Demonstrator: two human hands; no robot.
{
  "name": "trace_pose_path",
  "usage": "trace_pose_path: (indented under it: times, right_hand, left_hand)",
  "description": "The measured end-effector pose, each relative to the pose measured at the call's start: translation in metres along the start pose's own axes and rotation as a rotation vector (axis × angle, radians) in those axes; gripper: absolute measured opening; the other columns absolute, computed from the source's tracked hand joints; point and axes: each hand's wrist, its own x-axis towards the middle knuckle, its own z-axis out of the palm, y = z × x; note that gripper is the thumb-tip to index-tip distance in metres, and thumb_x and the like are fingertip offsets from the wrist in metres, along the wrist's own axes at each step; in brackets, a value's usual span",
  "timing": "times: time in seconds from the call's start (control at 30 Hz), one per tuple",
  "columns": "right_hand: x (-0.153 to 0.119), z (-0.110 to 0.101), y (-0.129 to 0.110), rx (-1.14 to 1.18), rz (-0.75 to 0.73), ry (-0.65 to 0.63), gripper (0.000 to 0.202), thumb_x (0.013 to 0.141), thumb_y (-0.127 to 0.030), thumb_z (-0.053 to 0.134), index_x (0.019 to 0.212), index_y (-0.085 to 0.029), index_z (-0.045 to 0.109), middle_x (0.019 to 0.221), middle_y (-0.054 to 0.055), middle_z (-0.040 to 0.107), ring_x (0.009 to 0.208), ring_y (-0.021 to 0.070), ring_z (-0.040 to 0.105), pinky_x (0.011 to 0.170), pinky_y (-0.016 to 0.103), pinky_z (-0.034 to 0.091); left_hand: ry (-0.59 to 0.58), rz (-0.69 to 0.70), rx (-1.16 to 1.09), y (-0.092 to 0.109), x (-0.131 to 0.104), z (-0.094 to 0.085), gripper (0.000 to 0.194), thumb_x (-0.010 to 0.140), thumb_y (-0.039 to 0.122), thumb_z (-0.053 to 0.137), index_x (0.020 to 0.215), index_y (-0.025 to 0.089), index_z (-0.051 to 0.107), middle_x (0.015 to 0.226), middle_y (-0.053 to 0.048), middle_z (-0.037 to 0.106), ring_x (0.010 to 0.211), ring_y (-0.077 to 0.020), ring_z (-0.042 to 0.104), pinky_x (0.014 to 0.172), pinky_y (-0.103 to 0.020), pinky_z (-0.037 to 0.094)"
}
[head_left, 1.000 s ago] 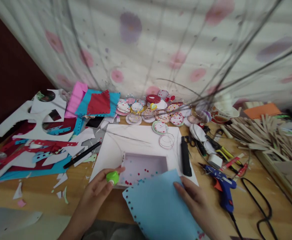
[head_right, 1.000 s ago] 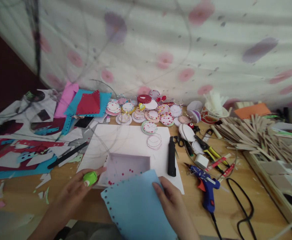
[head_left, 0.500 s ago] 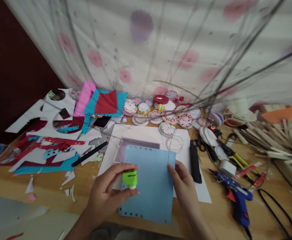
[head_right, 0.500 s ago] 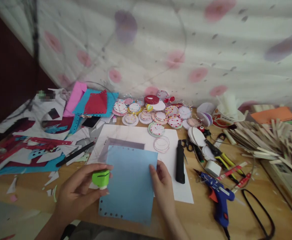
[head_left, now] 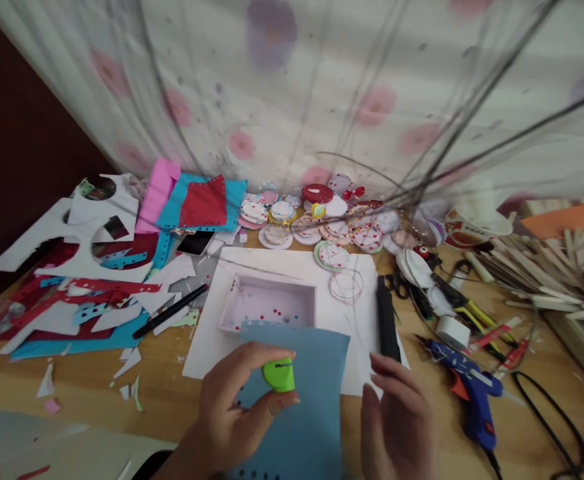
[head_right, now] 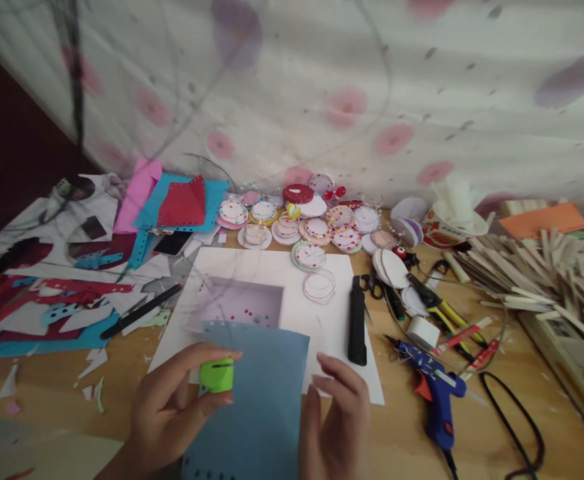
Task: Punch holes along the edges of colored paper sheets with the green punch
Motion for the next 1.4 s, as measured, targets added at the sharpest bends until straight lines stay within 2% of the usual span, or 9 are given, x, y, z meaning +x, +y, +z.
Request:
trace_pose_path:
  times: [0.13, 0.27, 0.37, 0.47, 0.73, 0.97, 1.23, 1.3, 1.4]
  right_hand:
    - [-0.014, 0.009, -0.010, 0.019, -0.014, -0.222, 0.021, 0.087, -0.017, 0.054, 0.103, -0.031, 0.058, 0.102, 0.006, 0.058, 0.095, 0.0241, 0.056, 0.083, 0.042, 0.043]
    - [-0.029, 0.022, -0.008, 0.267, 0.227, -0.361, 0.037, 0.088, -0.035, 0.060, 0.124, -0.031, 0.052, 0.119, 0.008, 0.058, 0.108, 0.0252, 0.055, 0.091, 0.041, 0.045]
    - [-0.035, 0.025, -0.005, 0.462, 0.380, -0.357, 0.047, 0.084, -0.046, 0.063, 0.127, -0.033, 0.050, 0.127, 0.008, 0.055, 0.115, 0.0257, 0.053, 0.093, 0.040, 0.046]
    - [-0.032, 0.023, -0.005, 0.527, 0.448, -0.352, 0.047, 0.078, -0.052, 0.067, 0.118, -0.030, 0.057, 0.117, 0.009, 0.061, 0.107, 0.0268, 0.058, 0.088, 0.041, 0.049]
    - [-0.024, 0.020, -0.006, 0.548, 0.579, -0.292, 0.042, 0.073, -0.054, 0.071, 0.106, -0.029, 0.063, 0.096, 0.006, 0.064, 0.084, 0.0226, 0.061, 0.073, 0.034, 0.052]
    - [-0.027, 0.019, 0.006, 0.681, 0.671, -0.277, 0.028, 0.079, -0.047, 0.068, 0.098, -0.028, 0.062, 0.086, 0.001, 0.061, 0.078, 0.0189, 0.057, 0.077, 0.034, 0.048]
    - [-0.013, 0.012, -0.001, 0.761, 0.790, -0.247, 0.022, 0.080, -0.044, 0.068, 0.085, -0.025, 0.058, 0.088, 0.001, 0.063, 0.076, 0.0158, 0.055, 0.072, 0.028, 0.046]
    - [-0.009, 0.006, 0.006, 0.739, 0.795, -0.232, 0.022, 0.081, -0.045, 0.065, 0.086, -0.025, 0.058, 0.095, 0.004, 0.066, 0.075, 0.0167, 0.057, 0.072, 0.030, 0.047]
    - [-0.003, -0.005, 0.024, 0.715, 0.760, -0.214, 0.026, 0.083, -0.048, 0.060, 0.092, -0.024, 0.061, 0.092, 0.007, 0.067, 0.069, 0.0174, 0.056, 0.065, 0.030, 0.049]
  left_hand:
    - [0.014, -0.199, -0.289, -0.013, 0.000, 0.017, 0.033, 0.075, 0.026, 0.074, 0.107, 0.024, 0.063, 0.096, -0.004, 0.074, 0.085, -0.0224, 0.069, 0.078, -0.031, 0.055]
    - [-0.077, -0.142, -0.392, -0.015, -0.008, 0.031, 0.034, 0.082, 0.032, 0.068, 0.115, 0.027, 0.058, 0.117, -0.006, 0.066, 0.109, -0.0247, 0.060, 0.094, -0.036, 0.048]
    - [-0.142, -0.120, -0.398, -0.008, -0.019, 0.038, 0.034, 0.092, 0.038, 0.052, 0.125, 0.029, 0.050, 0.137, -0.007, 0.051, 0.129, -0.0263, 0.044, 0.107, -0.041, 0.037]
    - [-0.136, -0.129, -0.349, -0.003, -0.027, 0.045, 0.037, 0.095, 0.041, 0.044, 0.130, 0.030, 0.045, 0.144, -0.007, 0.044, 0.135, -0.0263, 0.037, 0.111, -0.042, 0.032]
    - [-0.133, -0.095, -0.221, 0.003, -0.026, 0.054, 0.039, 0.096, 0.041, 0.039, 0.134, 0.029, 0.041, 0.146, -0.008, 0.042, 0.136, -0.0276, 0.035, 0.111, -0.047, 0.032]
    - [-0.201, -0.142, -0.221, -0.002, -0.025, 0.057, 0.044, 0.096, 0.031, 0.044, 0.138, 0.025, 0.033, 0.149, -0.012, 0.037, 0.136, -0.0269, 0.036, 0.110, -0.047, 0.034]
    - [-0.166, 0.080, 0.222, -0.007, -0.011, 0.041, 0.063, 0.091, 0.023, 0.051, 0.146, 0.024, 0.019, 0.150, -0.013, 0.033, 0.138, -0.0298, 0.031, 0.109, -0.049, 0.032]
    - [-0.089, 0.118, 0.448, -0.017, 0.002, 0.027, 0.064, 0.087, 0.027, 0.058, 0.143, 0.022, 0.029, 0.145, -0.014, 0.042, 0.135, -0.0329, 0.033, 0.109, -0.053, 0.027]
    - [-0.141, 0.100, 0.671, -0.031, 0.021, 0.006, 0.032, 0.084, 0.030, 0.062, 0.115, 0.022, 0.060, 0.117, -0.010, 0.065, 0.116, -0.0328, 0.052, 0.106, -0.056, 0.028]
